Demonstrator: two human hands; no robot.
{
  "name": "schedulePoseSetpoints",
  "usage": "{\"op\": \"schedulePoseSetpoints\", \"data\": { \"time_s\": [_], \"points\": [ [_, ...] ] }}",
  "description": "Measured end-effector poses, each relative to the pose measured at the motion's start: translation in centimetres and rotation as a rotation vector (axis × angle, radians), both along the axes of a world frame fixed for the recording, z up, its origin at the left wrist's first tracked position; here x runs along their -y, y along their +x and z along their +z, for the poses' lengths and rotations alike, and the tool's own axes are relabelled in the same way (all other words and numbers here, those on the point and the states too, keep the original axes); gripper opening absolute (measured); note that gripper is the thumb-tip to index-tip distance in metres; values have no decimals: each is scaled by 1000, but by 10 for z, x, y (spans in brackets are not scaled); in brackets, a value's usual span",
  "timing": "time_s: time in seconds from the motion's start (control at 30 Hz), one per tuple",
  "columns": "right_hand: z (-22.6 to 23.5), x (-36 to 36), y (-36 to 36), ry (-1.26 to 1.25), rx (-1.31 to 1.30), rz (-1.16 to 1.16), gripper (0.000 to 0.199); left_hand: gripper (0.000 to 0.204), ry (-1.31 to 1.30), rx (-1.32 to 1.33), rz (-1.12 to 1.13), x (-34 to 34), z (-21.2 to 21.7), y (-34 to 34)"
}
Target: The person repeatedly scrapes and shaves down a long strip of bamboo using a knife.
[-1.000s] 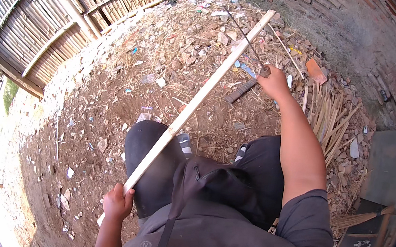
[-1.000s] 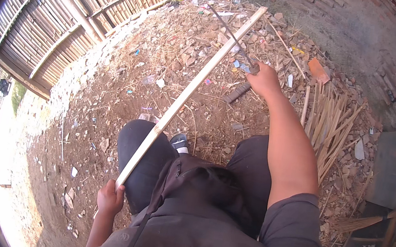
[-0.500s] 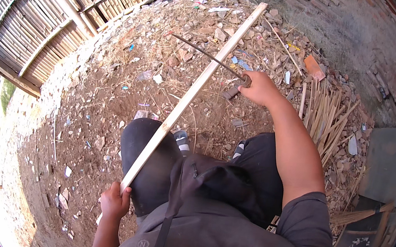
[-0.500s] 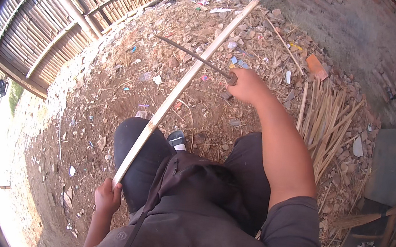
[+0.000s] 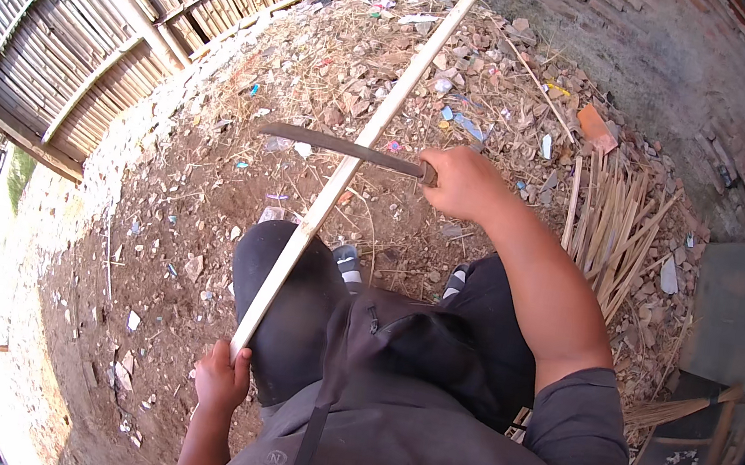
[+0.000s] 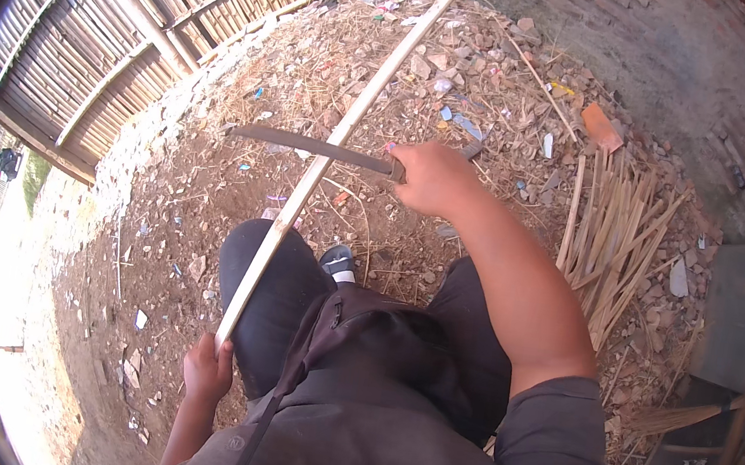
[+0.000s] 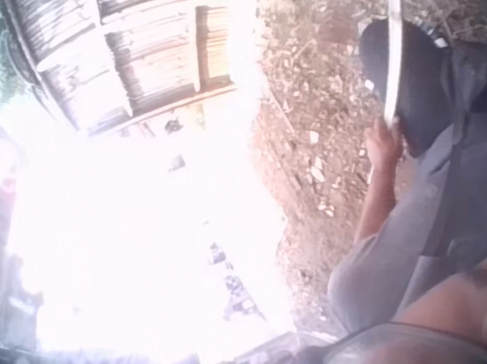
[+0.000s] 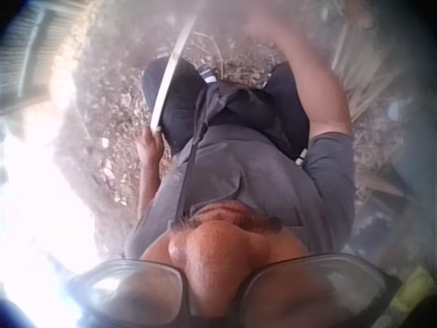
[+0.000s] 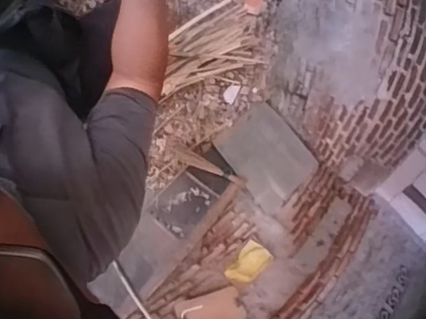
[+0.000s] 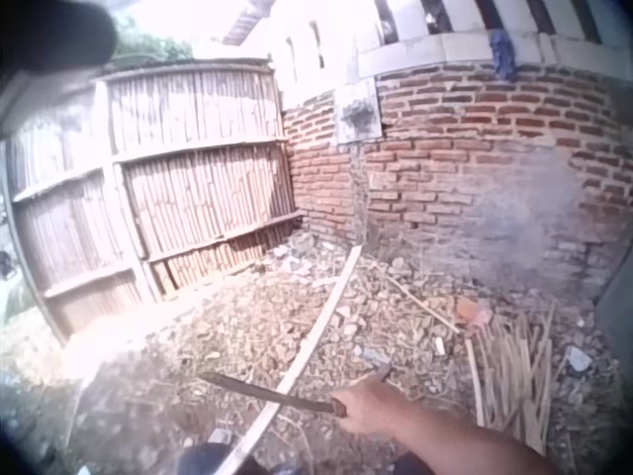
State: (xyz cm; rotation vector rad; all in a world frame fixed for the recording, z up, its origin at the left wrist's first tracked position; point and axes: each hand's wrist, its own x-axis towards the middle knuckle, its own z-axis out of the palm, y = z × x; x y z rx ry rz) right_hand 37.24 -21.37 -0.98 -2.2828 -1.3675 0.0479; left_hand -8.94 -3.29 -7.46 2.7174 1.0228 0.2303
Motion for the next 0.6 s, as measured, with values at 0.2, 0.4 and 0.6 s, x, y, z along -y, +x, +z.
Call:
{"op": "schedulePoseSetpoints", "data": {
  "time_s": [0.2, 0.4, 0.6],
  "points": [
    [-8, 4, 34, -68, -304, -161, 26, 35, 6, 34, -23, -1, 3, -1],
    [-27, 20, 56, 128, -133, -347, 30, 37, 23, 11, -31, -11, 23, 9],
    [13, 2, -11, -233, 129, 202, 29, 38, 66, 5, -41, -4, 22, 9]
  ]
}}
